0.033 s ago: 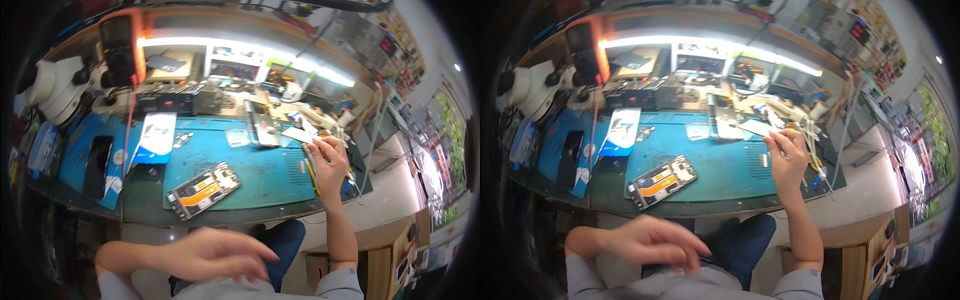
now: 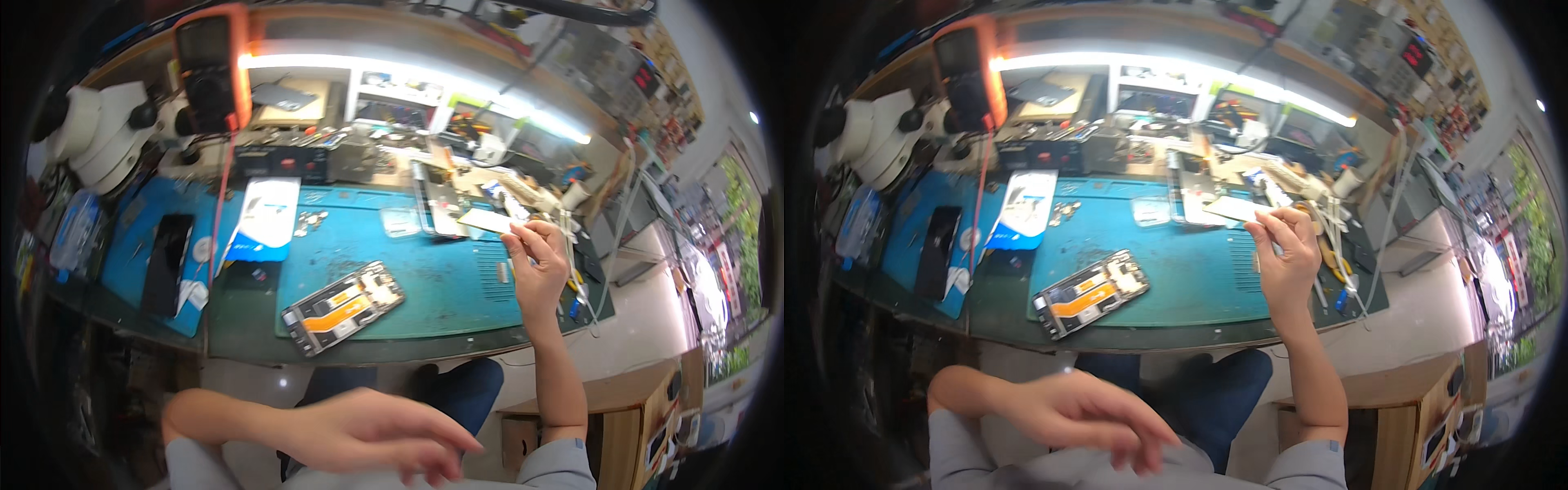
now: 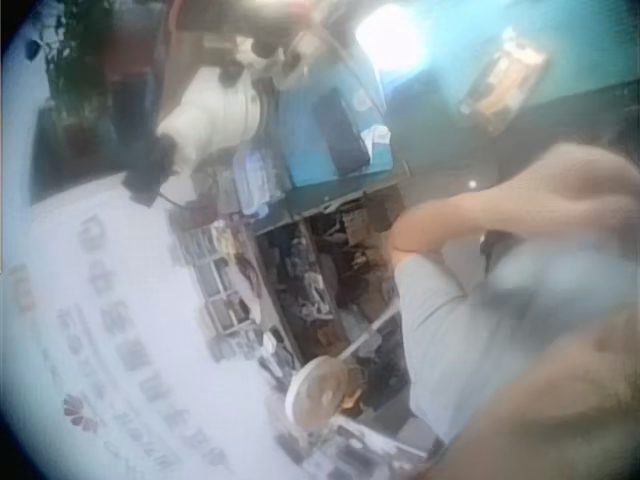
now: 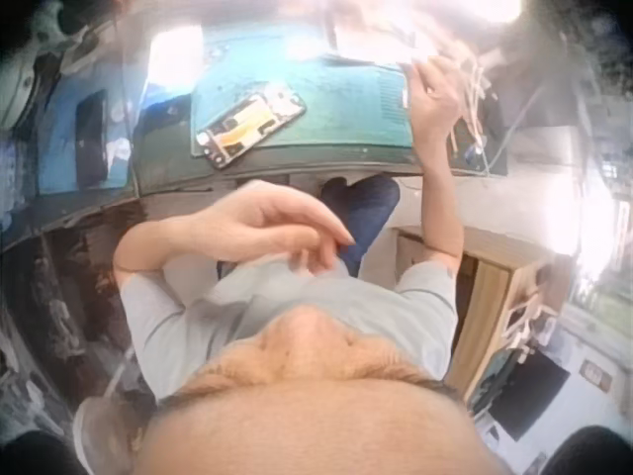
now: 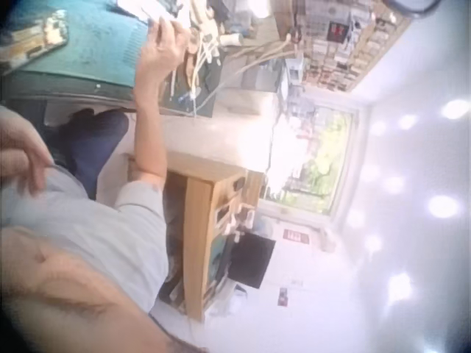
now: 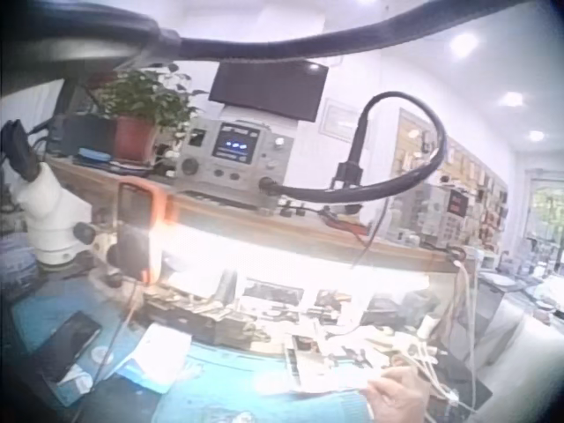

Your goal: The person works on a disassembled smartphone at a cluttered workbench. They peel a protective film from a battery, place the battery into the phone chassis, and then use a pencil and a cotton swab to clean the interior surfaces of the phone's back cover.

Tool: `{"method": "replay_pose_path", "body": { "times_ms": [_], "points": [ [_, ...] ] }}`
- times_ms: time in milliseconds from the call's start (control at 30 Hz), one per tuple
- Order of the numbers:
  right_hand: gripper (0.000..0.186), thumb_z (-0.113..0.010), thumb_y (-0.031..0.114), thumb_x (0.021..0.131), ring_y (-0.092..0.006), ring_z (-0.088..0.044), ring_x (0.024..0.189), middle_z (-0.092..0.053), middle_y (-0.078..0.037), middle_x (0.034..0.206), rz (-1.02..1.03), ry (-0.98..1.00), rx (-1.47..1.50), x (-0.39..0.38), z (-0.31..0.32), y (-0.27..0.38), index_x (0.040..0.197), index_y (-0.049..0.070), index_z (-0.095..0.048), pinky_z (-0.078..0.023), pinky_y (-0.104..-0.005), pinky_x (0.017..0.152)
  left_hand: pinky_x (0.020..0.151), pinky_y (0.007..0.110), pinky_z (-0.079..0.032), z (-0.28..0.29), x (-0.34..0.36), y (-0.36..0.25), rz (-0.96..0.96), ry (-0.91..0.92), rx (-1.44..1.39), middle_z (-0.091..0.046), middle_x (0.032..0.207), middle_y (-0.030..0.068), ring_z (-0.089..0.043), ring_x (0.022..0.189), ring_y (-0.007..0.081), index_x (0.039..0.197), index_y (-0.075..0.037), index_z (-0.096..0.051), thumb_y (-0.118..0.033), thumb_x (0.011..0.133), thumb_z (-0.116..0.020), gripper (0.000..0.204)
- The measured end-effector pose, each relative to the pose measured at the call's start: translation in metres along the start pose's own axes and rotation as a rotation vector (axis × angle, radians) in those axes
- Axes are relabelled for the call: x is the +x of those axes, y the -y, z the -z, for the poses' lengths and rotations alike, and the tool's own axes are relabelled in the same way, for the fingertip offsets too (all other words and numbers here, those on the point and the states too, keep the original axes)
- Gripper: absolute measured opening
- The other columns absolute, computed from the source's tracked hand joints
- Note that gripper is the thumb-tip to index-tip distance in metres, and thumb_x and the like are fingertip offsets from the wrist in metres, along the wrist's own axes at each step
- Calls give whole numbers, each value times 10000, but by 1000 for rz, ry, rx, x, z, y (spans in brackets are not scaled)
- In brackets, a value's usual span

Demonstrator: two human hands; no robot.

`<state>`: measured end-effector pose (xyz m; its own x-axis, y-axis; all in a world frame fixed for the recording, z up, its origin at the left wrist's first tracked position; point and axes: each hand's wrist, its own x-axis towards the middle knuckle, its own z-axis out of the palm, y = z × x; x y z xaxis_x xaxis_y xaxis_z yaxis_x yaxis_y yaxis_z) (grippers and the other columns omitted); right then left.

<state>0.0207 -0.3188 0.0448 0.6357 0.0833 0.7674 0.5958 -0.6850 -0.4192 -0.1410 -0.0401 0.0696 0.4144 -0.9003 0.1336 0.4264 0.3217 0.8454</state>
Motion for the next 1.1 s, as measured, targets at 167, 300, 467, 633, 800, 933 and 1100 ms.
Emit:
{"method": "replay_pose_path", "body": {
  "times_ms": [167, 300, 467, 633, 800, 933, 1100],
  "points": [
    [170, -842, 116, 859, -176, -686, 758, -660, -59, 1003, 290, 100, 23, 6, -75, 47, 982, 25, -768, -550, -308, 629, 894, 300, -529, -27, 21, 3, -215, 219, -242, -677, 1240, 100, -638, 1066, 160, 1355, 28, -618, -19, 1058, -493, 325],
    [155, -812, 171, 891, -180, -678, 659, -644, -32, 976, 429, 121, 14, 14, -134, 64, 961, 44, -758, -546, -319, 548, 852, 267, -502, -32, 18, 5, -187, 293, -288, -670, 1130, 68, -616, 995, 122, 1229, 37, -645, 31, 1029, -446, 283],
    [149, -813, 207, 894, -206, -700, 672, -685, -44, 983, 393, 166, 1, 13, -169, 75, 917, 65, -777, -574, -338, 584, 838, 273, -505, -30, 5, 24, -97, 279, -279, -671, 1061, 65, -615, 953, 118, 1108, 34, -651, 34, 967, -470, 230],
    [153, -814, 205, 892, -197, -709, 677, -676, -46, 997, 468, 205, 96, 10, -186, 93, 924, 66, -761, -591, -320, 591, 806, 309, -532, -10, 0, 27, -153, 215, 230, -709, 1048, 106, -670, 928, 179, 1063, 33, -667, 16, 926, -493, 221],
    [171, -780, 227, 920, -207, -724, 757, -643, -56, 979, 522, 381, 92, 2, -199, 107, 921, 63, -729, -605, -314, 637, 869, 338, -547, -22, -7, 12, -36, 184, 56, -706, 1152, 152, -681, 1048, 224, 1277, 27, -637, -43, 1038, -510, 279],
    [222, -752, 274, 945, -271, -725, 852, -670, -77, 1036, 428, 523, 197, 1, -188, 100, 989, 56, -743, -602, -370, 710, 857, 336, -536, -17, -13, 34, -56, 296, 59, -691, 1194, 152, -667, 1043, 221, 1207, 41, -683, -63, 1040, -552, 236],
    [153, -746, 177, 951, -263, -730, 796, -714, -95, 1011, 304, 349, 334, 26, -155, 70, 1042, 55, -762, -605, -362, 703, 986, 411, -537, 11, -29, 22, -118, -29, 810, -647, 1289, 181, -642, 1172, 328, 1392, 24, -575, -86, 998, -676, 421]
  ]
}}
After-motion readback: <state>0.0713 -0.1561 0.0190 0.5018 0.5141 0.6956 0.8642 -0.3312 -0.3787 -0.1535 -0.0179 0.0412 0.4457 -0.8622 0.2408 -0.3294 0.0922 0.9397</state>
